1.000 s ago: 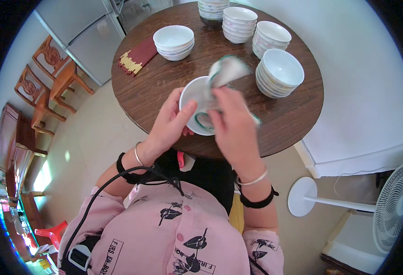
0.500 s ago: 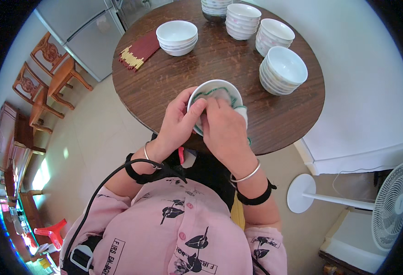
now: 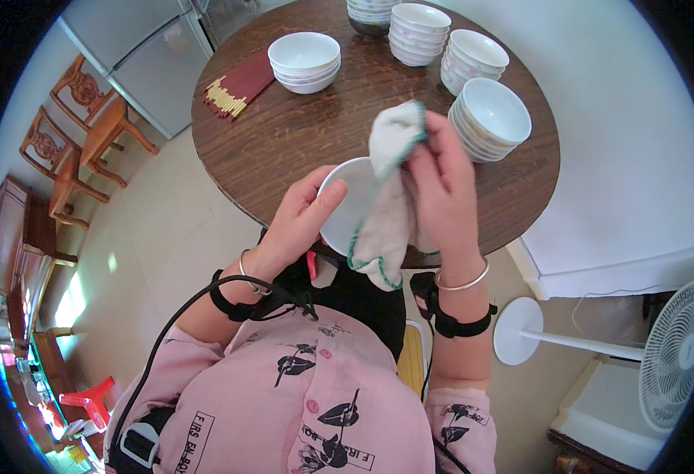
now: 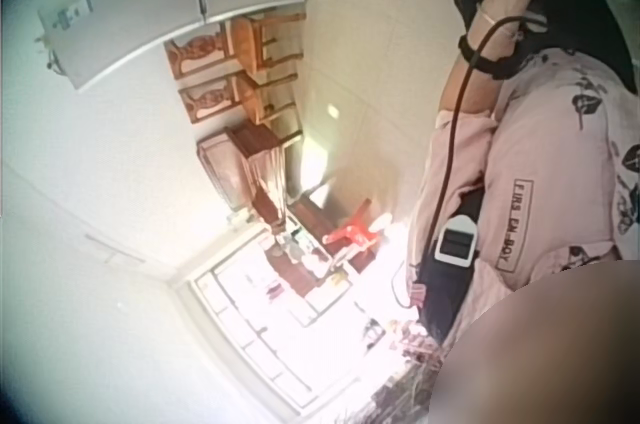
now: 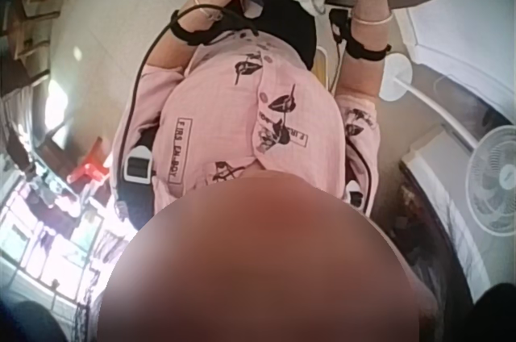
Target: Wiping chopsticks and small bowls with a cloth on a table.
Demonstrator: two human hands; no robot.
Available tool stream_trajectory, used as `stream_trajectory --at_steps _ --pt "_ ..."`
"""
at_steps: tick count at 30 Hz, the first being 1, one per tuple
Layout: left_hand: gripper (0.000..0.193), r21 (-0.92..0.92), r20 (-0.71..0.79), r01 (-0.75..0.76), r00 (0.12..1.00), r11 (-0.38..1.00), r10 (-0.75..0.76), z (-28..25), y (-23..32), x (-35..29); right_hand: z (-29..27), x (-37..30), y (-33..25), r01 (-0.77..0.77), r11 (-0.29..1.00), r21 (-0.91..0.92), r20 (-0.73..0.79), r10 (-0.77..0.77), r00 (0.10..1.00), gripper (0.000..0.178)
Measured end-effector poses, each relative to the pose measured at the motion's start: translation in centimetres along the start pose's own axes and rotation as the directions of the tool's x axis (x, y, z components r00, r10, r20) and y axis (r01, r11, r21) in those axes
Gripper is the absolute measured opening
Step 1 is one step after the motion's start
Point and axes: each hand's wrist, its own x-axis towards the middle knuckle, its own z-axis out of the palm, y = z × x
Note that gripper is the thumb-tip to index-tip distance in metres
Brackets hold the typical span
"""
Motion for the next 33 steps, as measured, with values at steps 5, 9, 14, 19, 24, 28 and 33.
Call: stream_trajectory --at_steps 5,9,14,19,24,28,33 --pt "0.041 0.002 0.039 0.028 0.999 1.000 -0.028 -0.2 0.5 -0.1 0.3 -0.3 0.0 0.435 0.750 -0.498 0.477 -0.181 0.860 0.051" --pt "0.033 0.194 0.032 -0.220 0.975 0.956 0.218 -0.5 1.5 0.0 0.6 -0.3 0.0 0.181 0.541 -0.821 0.336 0.203 0.920 0.039" --pt "0.025 0.332 -0.151 -0.299 0.920 0.895 0.363 -0.8 2.7 1.2 1.4 -2.2 2.8 -0.169 0.894 -0.415 0.031 0.199 0.980 0.022" --pt "0.024 0.373 -0.250 -0.392 0.831 0.841 0.498 0.2 2.5 1.4 4.3 -5.6 3.7 -0.454 0.860 0.232 -0.058 0.478 0.876 0.028" --pt "0.022 0.391 -0.234 -0.423 0.814 0.818 0.532 1.1 3.1 0.7 3.2 -3.6 3.4 -0.334 0.937 0.103 -0.124 0.346 0.930 0.023" --pt "0.025 0.361 0.081 -0.266 0.964 0.894 0.254 -2.1 6.0 2.1 2.0 -3.2 3.6 -0.199 0.955 -0.221 -0.047 0.193 0.980 0.022" --pt "0.023 0.309 -0.265 -0.369 0.852 0.876 0.452 0.4 2.9 1.8 5.5 -4.4 2.8 -0.428 0.835 0.345 -0.111 0.489 0.865 0.026"
